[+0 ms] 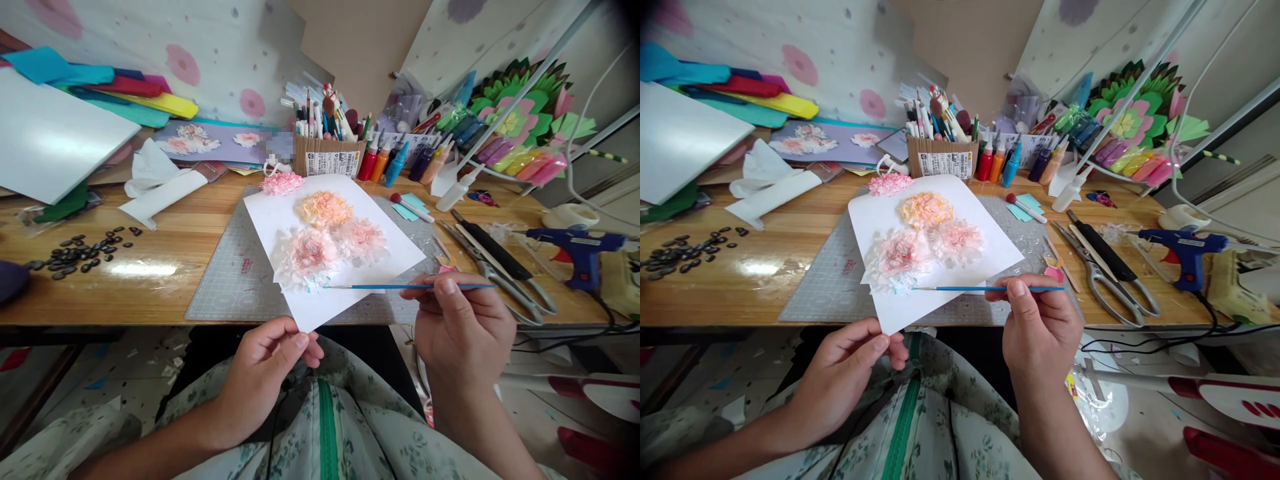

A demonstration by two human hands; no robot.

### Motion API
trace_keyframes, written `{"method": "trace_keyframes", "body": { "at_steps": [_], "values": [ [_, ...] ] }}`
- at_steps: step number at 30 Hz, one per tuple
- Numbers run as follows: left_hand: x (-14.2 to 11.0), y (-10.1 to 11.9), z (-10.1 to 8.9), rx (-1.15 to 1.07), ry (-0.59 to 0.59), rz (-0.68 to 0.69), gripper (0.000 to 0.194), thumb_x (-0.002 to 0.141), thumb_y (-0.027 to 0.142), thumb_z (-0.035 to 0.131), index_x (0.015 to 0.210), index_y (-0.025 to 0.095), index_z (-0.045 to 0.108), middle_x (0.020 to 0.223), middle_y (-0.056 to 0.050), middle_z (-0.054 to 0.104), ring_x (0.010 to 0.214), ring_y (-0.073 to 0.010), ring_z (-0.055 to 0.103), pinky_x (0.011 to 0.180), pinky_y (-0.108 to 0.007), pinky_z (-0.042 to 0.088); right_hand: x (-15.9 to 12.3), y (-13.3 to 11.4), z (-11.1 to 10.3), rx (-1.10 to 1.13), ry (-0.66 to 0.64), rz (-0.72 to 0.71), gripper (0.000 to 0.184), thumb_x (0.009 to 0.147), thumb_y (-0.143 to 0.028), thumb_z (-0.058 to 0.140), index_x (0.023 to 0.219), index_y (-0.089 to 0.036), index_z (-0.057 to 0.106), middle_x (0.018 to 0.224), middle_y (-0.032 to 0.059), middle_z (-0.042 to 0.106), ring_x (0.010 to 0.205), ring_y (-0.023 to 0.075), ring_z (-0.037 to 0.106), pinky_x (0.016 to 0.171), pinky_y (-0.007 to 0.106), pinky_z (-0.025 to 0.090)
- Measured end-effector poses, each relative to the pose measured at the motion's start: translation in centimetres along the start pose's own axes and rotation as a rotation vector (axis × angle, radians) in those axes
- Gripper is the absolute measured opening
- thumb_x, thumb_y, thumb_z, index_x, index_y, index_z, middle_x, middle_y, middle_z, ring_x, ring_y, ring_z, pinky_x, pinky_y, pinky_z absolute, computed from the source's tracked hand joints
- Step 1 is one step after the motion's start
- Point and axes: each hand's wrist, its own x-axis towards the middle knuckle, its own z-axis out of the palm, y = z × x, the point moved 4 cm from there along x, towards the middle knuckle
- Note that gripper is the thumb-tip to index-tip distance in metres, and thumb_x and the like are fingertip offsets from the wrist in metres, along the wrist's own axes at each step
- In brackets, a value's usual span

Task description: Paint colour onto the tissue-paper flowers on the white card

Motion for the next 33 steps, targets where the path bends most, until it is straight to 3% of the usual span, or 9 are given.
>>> {"method": "trace_keyframes", "body": {
  "at_steps": [29, 33],
  "values": [
    [-0.21, -0.51, -0.27, -0.058, -0.028, -0.008, 0.017, 0.093, 0.039, 0.075, 0.092, 0.022, 0.081, 0.08, 0.0, 0.079, 0.073, -0.0138, 0.071, 0.073, -0.024, 0.057, 0.7, -0.03, -0.68, 0.014, 0.025, -0.018, 0.013, 0.082, -0.027, 0.081, 0.076, -0.019, 0.072, 0.069, -0.0009, 0.071, 0.056, 0.0132, 0.068, 0.051, 0.025, 0.056],
    [-0.1, -0.53, -0.18, -0.056, -0.031, -0.008, 0.018, 0.093, 0.039, 0.076, 0.092, 0.022, 0.081, 0.079, -0.001, 0.079, 0.073, -0.0138, 0.071, 0.073, -0.024, 0.057, 0.56, -0.3, -0.46, 0.01, 0.009, -0.029, 0.012, 0.084, -0.027, 0.08, 0.077, -0.02, 0.073, 0.071, -0.0009, 0.071, 0.06, 0.013, 0.069, 0.056, 0.025, 0.059]
  ]
}}
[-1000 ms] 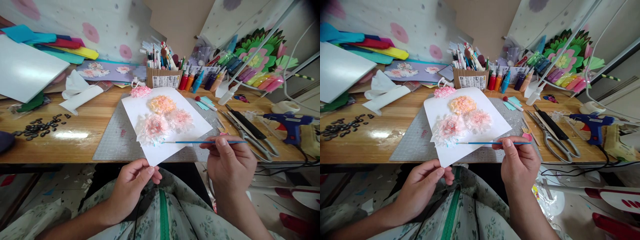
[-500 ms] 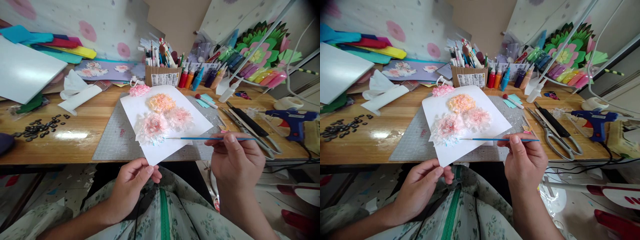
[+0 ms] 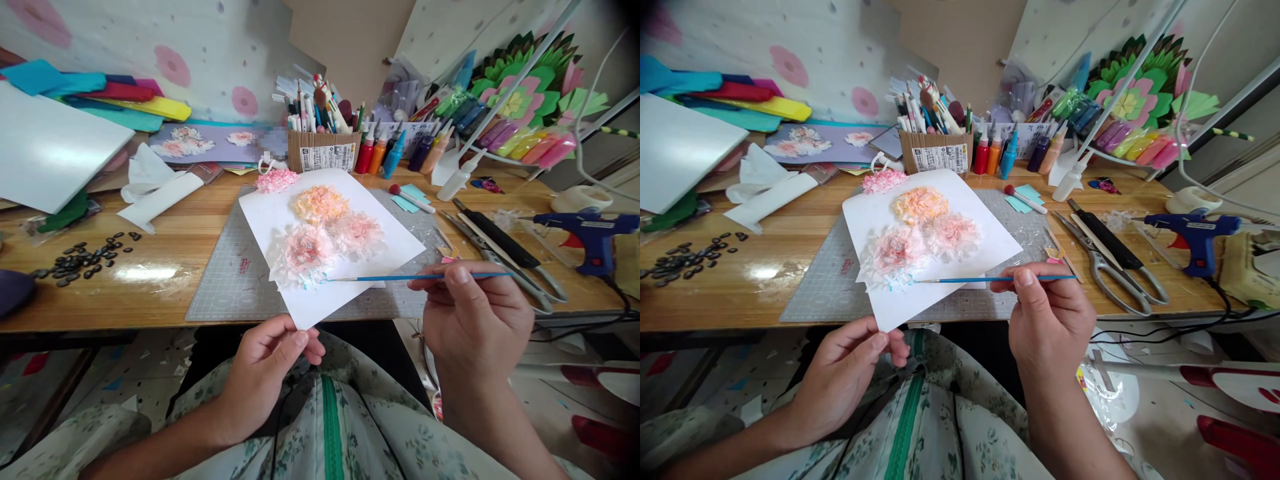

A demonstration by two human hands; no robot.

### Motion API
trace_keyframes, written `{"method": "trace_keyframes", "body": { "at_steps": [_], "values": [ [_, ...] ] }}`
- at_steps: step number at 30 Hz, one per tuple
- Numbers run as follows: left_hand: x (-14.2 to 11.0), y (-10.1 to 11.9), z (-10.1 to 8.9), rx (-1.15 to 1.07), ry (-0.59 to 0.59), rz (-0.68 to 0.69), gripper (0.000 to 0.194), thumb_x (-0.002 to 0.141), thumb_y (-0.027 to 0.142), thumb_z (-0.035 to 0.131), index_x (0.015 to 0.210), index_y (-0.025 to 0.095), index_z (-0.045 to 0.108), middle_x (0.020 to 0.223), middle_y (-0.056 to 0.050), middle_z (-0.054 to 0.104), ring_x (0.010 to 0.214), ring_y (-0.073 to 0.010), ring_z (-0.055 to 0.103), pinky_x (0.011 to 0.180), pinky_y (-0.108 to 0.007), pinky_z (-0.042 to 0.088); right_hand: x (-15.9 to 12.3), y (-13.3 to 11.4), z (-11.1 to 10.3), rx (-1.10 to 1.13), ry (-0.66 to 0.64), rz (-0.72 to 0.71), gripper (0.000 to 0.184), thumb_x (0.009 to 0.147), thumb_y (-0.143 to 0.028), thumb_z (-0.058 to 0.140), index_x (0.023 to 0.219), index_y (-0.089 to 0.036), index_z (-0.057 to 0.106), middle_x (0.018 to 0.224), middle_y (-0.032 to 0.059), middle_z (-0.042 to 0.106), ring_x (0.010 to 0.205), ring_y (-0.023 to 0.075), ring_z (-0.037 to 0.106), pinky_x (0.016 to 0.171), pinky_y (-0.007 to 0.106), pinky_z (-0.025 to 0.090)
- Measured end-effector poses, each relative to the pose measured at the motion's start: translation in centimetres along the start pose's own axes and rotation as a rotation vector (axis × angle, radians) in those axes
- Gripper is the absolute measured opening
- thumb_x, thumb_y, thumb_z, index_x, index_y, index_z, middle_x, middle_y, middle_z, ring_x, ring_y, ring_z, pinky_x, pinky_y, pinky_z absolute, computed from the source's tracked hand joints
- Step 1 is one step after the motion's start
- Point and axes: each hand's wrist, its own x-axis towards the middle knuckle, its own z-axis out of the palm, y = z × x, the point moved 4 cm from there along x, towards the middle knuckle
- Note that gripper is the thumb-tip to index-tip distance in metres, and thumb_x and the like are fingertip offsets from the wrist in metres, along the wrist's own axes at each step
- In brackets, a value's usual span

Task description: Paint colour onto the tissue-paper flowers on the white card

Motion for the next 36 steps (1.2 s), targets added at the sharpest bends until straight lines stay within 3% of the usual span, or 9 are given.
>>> {"method": "trace_keyframes", "body": {
  "at_steps": [8, 19, 36],
  "values": [
    [-0.1, 0.0, -0.1, 0.016, 0.012, -0.005, 0.019, 0.092, 0.04, 0.076, 0.091, 0.022, 0.08, 0.079, -0.001, 0.079, 0.073, -0.0143, 0.072, 0.072, -0.024, 0.057, -0.8, 0.1, 0.7, -0.054, -0.079, 0.016, 0.009, 0.086, -0.028, 0.08, 0.081, -0.022, 0.076, 0.074, -0.0009, 0.073, 0.065, 0.0133, 0.072, 0.059, 0.025, 0.06],
    [-0.1, 0.0, -0.1, 0.03, 0.011, 0.005, 0.017, 0.092, 0.041, 0.077, 0.091, 0.024, 0.081, 0.08, 0.001, 0.079, 0.072, -0.0131, 0.071, 0.072, -0.022, 0.057, -0.6, 0.2, 0.9, -0.017, -0.083, 0.001, 0.011, 0.087, -0.029, 0.08, 0.081, -0.022, 0.075, 0.073, -0.0012, 0.072, 0.065, 0.0129, 0.071, 0.059, 0.025, 0.061],
    [-0.1, 0.2, -0.1, 0.093, 0.081, 0.009, 0.029, 0.09, 0.049, 0.075, 0.084, 0.021, 0.08, 0.074, -0.002, 0.077, 0.068, -0.0159, 0.069, 0.068, -0.026, 0.056, 0.5, 0.4, -0.3, 0.051, 0.042, -0.005, 0.01, 0.084, -0.025, 0.078, 0.079, -0.02, 0.073, 0.069, -0.0034, 0.071, 0.056, 0.0115, 0.068, 0.054, 0.023, 0.057]
  ]
}}
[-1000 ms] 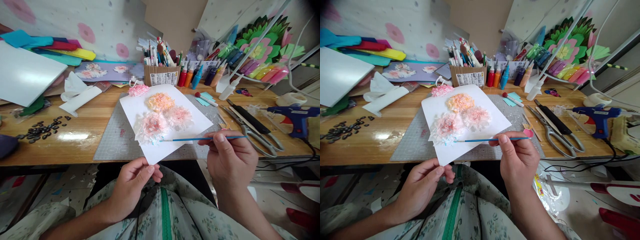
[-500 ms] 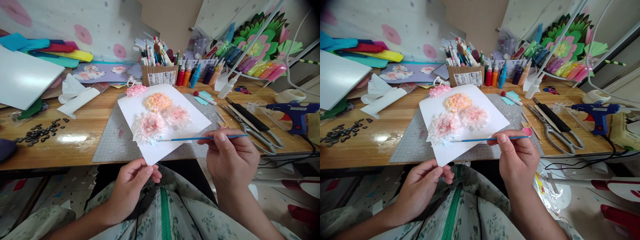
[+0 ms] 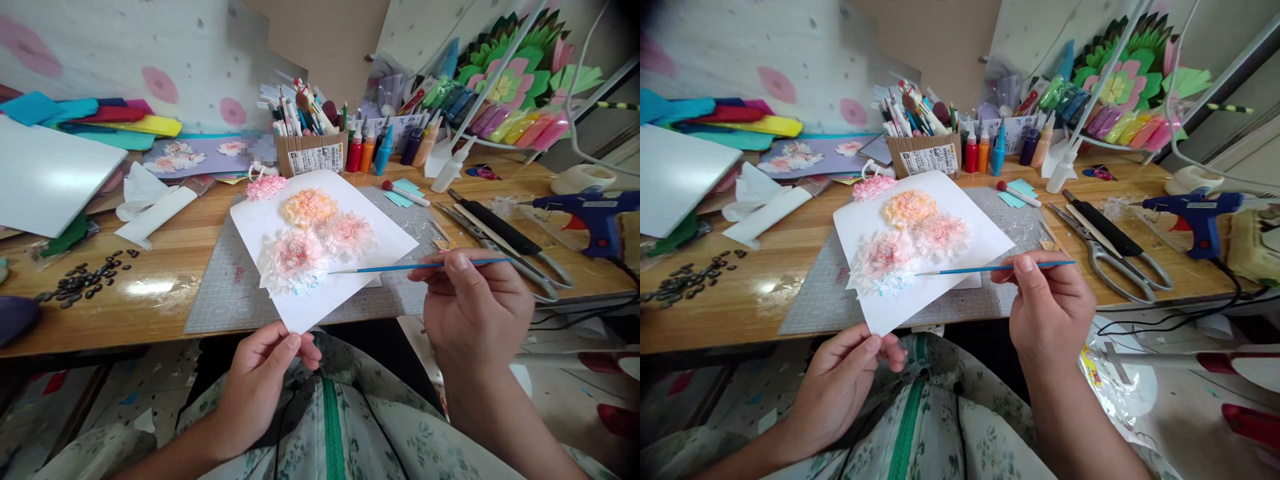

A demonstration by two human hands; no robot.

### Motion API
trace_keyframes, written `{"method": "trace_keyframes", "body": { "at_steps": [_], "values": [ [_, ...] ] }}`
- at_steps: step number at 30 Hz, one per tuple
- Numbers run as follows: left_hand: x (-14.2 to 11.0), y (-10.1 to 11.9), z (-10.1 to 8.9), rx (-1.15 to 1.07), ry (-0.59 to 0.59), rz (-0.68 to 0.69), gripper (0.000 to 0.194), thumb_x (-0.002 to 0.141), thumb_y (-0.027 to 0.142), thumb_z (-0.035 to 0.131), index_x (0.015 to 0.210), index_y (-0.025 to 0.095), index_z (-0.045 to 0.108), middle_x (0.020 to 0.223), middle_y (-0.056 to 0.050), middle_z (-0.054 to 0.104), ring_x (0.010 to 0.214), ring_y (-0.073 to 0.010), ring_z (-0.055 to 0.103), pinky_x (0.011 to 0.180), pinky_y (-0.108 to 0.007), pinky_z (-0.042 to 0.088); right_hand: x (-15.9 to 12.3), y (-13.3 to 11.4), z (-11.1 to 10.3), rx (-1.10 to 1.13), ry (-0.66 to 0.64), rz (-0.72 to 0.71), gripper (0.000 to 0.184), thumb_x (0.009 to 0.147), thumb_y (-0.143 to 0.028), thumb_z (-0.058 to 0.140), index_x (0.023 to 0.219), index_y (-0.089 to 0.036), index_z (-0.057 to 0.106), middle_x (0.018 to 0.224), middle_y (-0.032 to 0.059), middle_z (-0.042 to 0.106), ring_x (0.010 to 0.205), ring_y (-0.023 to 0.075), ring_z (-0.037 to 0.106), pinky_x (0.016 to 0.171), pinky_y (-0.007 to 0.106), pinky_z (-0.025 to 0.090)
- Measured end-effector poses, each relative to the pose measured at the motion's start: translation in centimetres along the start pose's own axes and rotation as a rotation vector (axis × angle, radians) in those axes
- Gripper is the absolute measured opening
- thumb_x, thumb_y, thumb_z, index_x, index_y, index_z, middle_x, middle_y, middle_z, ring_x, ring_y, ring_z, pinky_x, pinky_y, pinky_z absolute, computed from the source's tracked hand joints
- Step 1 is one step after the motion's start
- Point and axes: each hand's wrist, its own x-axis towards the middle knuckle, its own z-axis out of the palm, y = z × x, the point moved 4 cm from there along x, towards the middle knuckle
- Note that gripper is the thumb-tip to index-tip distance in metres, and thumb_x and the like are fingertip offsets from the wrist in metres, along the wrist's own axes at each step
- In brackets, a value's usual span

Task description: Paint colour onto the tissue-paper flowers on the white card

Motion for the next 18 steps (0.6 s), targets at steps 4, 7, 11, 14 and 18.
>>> {"method": "trace_keyframes", "body": {
  "at_steps": [4, 7, 11, 14, 18],
  "values": [
    [0.03, 0.05, -0.02, 0.003, 0.033, -0.008, 0.029, 0.088, 0.05, 0.077, 0.084, 0.021, 0.08, 0.072, -0.002, 0.076, 0.066, -0.0162, 0.069, 0.067, -0.026, 0.056, -0.3, 0.02, 0.28, -0.021, -0.04, 0.02, 0.01, 0.085, -0.027, 0.079, 0.08, -0.021, 0.074, 0.072, -0.0021, 0.072, 0.063, 0.0126, 0.07, 0.059, 0.025, 0.059],
    [-0.05, 0.15, -0.11, 0.003, 0.056, -0.014, 0.03, 0.086, 0.051, 0.079, 0.084, 0.021, 0.081, 0.071, -0.002, 0.076, 0.065, -0.016, 0.069, 0.068, -0.026, 0.056, -0.33, 0.13, 0.39, -0.033, -0.051, 0.02, 0.008, 0.086, -0.026, 0.08, 0.08, -0.022, 0.075, 0.072, -0.0023, 0.072, 0.063, 0.0124, 0.07, 0.06, 0.025, 0.059],
    [-0.17, 0.35, -0.09, 0.004, 0.071, -0.021, 0.031, 0.084, 0.052, 0.081, 0.082, 0.021, 0.081, 0.07, -0.002, 0.076, 0.065, -0.0155, 0.069, 0.068, -0.026, 0.055, -0.19, -0.05, 0.3, 0.0, -0.016, -0.004, 0.008, 0.087, -0.025, 0.077, 0.08, -0.023, 0.075, 0.07, -0.0048, 0.07, 0.062, 0.011, 0.069, 0.059, 0.023, 0.058],
    [-0.17, 0.58, 0.09, -0.02, 0.087, -0.025, 0.032, 0.081, 0.052, 0.084, 0.079, 0.02, 0.08, 0.068, -0.002, 0.076, 0.063, -0.0154, 0.068, 0.066, -0.026, 0.055, -0.48, -0.05, 0.63, 0.004, -0.059, 0.022, 0.008, 0.088, -0.027, 0.077, 0.082, -0.022, 0.075, 0.072, -0.0031, 0.072, 0.063, 0.0116, 0.07, 0.062, 0.024, 0.058],
    [-0.02, 0.87, 0.27, -0.035, 0.107, -0.029, 0.033, 0.077, 0.051, 0.087, 0.078, 0.018, 0.08, 0.068, -0.004, 0.077, 0.062, -0.0164, 0.069, 0.064, -0.027, 0.055, -0.94, 0.13, 0.87, -0.009, -0.114, 0.06, 0.006, 0.089, -0.027, 0.077, 0.085, -0.022, 0.076, 0.075, -0.0017, 0.073, 0.067, 0.0123, 0.071, 0.064, 0.025, 0.059]
  ]
}}
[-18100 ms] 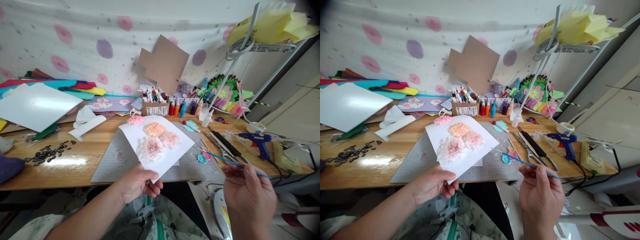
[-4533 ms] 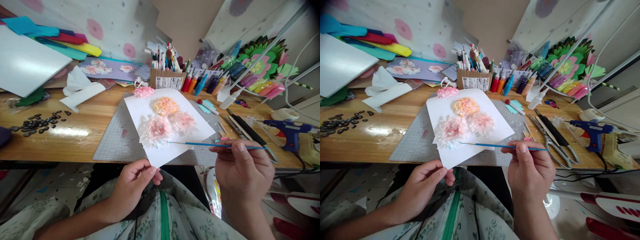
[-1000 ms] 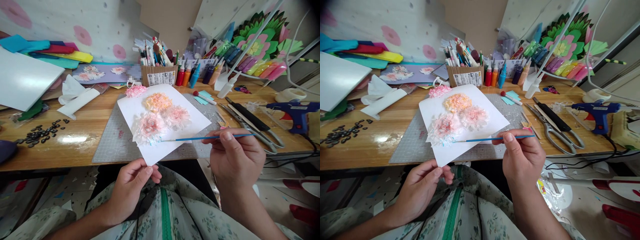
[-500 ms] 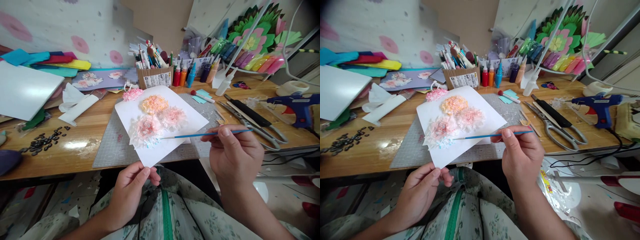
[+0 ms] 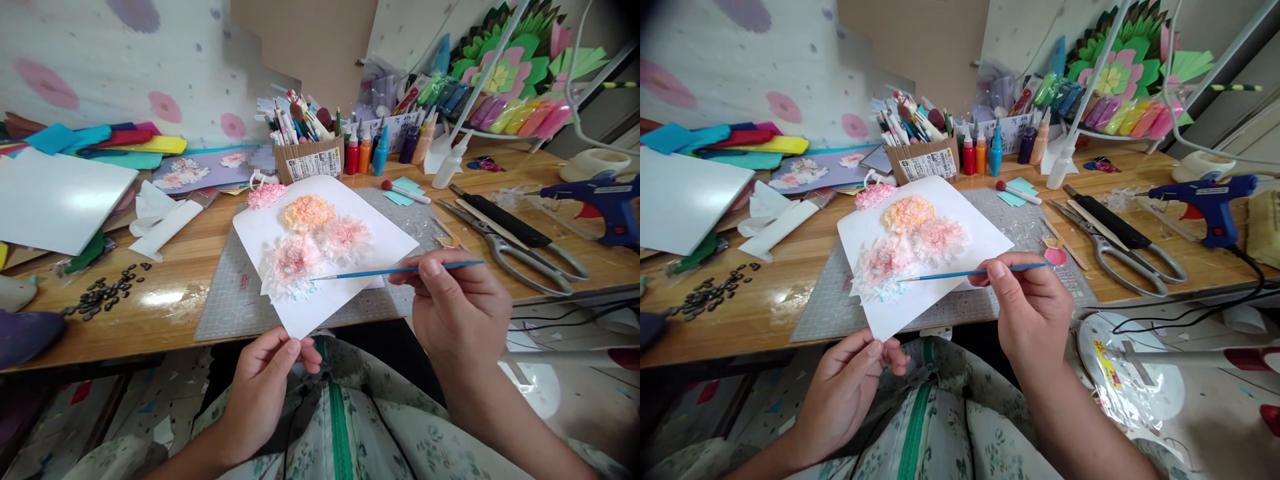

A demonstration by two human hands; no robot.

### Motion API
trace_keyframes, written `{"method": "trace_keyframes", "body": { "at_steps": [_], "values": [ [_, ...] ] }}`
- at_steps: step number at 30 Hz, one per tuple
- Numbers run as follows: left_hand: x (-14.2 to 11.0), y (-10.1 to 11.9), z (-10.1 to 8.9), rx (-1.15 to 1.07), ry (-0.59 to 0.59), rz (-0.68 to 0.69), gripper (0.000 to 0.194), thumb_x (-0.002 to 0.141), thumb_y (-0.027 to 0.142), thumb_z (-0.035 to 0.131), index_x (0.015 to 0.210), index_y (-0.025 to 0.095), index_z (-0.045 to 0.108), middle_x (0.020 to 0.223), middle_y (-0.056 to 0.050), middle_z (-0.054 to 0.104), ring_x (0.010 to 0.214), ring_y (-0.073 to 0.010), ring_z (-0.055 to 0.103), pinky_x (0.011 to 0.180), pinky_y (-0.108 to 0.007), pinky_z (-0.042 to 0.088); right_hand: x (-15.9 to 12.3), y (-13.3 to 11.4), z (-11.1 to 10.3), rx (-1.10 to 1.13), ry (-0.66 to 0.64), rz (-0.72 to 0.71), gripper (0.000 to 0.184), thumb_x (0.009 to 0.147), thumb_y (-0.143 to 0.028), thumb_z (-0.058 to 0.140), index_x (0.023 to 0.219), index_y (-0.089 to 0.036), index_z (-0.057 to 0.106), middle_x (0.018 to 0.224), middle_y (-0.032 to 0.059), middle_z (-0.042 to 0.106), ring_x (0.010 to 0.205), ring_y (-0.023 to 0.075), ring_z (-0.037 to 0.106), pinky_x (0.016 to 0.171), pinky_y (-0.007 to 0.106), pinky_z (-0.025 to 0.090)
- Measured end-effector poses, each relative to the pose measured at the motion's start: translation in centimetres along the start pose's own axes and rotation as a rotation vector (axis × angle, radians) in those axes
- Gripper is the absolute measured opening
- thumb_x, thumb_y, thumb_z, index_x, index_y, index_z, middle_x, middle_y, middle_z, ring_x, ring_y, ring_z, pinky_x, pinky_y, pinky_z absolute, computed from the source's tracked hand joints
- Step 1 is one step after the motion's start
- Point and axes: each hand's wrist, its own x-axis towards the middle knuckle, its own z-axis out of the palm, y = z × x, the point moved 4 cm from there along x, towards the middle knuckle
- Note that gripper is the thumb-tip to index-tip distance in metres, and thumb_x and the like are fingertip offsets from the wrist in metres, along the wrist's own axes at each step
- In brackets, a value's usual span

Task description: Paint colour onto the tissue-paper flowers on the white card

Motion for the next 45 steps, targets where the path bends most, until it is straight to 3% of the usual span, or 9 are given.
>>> {"method": "trace_keyframes", "body": {
  "at_steps": [5, 20, 25, 39, 45],
  "values": [
    [0.1, 0.0, 0.0, 0.0, -0.004, -0.007, 0.034, 0.076, 0.051, 0.087, 0.079, 0.018, 0.081, 0.068, -0.004, 0.077, 0.061, -0.0167, 0.069, 0.065, -0.027, 0.055, 0.2, -0.3, -0.3, 0.02, 0.027, -0.039, 0.007, 0.089, -0.026, 0.076, 0.083, -0.024, 0.075, 0.074, -0.0039, 0.072, 0.067, 0.0115, 0.071, 0.064, 0.024, 0.059],
    [0.2, -0.4, -0.5, 0.006, -0.053, 0.009, 0.029, 0.085, 0.049, 0.081, 0.085, 0.02, 0.081, 0.071, -0.003, 0.078, 0.065, -0.0172, 0.069, 0.067, -0.028, 0.055, 0.3, -0.1, 0.3, 0.002, -0.028, 0.016, 0.007, 0.088, -0.029, 0.078, 0.085, -0.023, 0.076, 0.077, -0.0009, 0.075, 0.067, 0.0132, 0.072, 0.066, 0.025, 0.059],
    [0.2, -0.3, -0.5, 0.009, -0.061, 0.013, 0.028, 0.087, 0.047, 0.079, 0.083, 0.02, 0.08, 0.071, -0.003, 0.077, 0.066, -0.0176, 0.069, 0.068, -0.029, 0.055, 0.7, -0.1, -0.1, 0.056, 0.039, -0.015, 0.003, 0.086, -0.023, 0.077, 0.082, -0.023, 0.076, 0.072, -0.002, 0.074, 0.063, 0.0121, 0.07, 0.062, 0.023, 0.059],
    [0.1, -0.2, -0.3, -0.009, -0.012, -0.009, 0.034, 0.077, 0.052, 0.086, 0.08, 0.019, 0.08, 0.068, -0.003, 0.077, 0.062, -0.017, 0.069, 0.066, -0.028, 0.054, 0.2, 0.1, -0.8, 0.077, 0.079, 0.017, 0.003, 0.082, -0.024, 0.08, 0.081, -0.023, 0.077, 0.074, -0.0002, 0.074, 0.066, 0.0147, 0.072, 0.062, 0.026, 0.061],
    [0.1, 0.3, -0.1, 0.014, -0.021, 0.018, 0.032, 0.082, 0.05, 0.083, 0.081, 0.019, 0.078, 0.071, -0.003, 0.077, 0.065, -0.0163, 0.068, 0.066, -0.027, 0.054, 0.1, 0.0, -2.1, 0.09, 0.15, 0.014, 0.007, 0.079, -0.024, 0.081, 0.081, -0.02, 0.076, 0.076, 0.0007, 0.075, 0.063, 0.0161, 0.072, 0.059, 0.028, 0.061]
  ]
}}
